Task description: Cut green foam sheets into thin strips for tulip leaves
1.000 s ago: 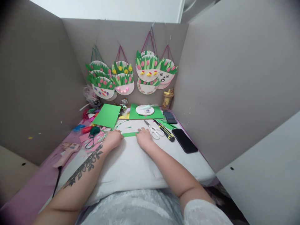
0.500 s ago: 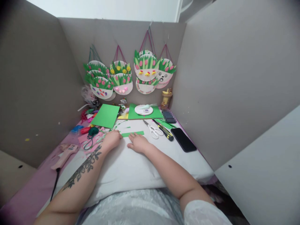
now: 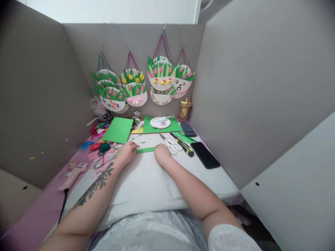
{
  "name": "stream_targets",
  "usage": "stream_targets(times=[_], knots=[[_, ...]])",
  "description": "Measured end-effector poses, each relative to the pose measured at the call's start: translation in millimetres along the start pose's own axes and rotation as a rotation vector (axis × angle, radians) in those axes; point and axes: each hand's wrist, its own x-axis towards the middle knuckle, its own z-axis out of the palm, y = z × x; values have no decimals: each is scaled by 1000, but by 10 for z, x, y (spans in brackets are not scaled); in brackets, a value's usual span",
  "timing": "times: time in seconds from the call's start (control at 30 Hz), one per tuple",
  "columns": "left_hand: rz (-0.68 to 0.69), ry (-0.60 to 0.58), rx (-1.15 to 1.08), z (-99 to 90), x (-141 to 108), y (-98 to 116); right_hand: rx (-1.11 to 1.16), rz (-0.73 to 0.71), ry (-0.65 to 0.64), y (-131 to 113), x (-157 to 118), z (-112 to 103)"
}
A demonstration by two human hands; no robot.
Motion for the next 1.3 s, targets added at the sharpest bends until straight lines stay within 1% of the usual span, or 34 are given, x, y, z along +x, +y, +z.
stream_targets(times=[0.07, 0.17, 0.27, 0.5, 0.67, 0.8, 0.97, 1.13, 1.3], knots=[[90, -36, -35, 75, 13, 117, 5, -43, 12, 24, 26, -2], [135, -68, -54, 170, 25, 218, 14, -101, 18, 47, 70, -10], [125, -75, -56, 214, 30, 231, 22, -138, 18, 43, 115, -8], [61, -84, -41, 225, 50, 255, 54, -169, 12, 41, 166, 34], [3, -98, -24, 224, 65, 299, 102, -118, 32, 32, 186, 46], [-34, -112, -17, 223, 86, 294, 136, -61, 36, 29, 215, 65], [-84, -148, -7, 228, 116, 192, 138, 21, 23, 104, 271, 108], [-182, -197, 15, 244, 135, 66, 117, 70, 10, 177, 322, 133], [-256, -232, 33, 251, 147, 27, 102, 125, 6, 175, 344, 155]])
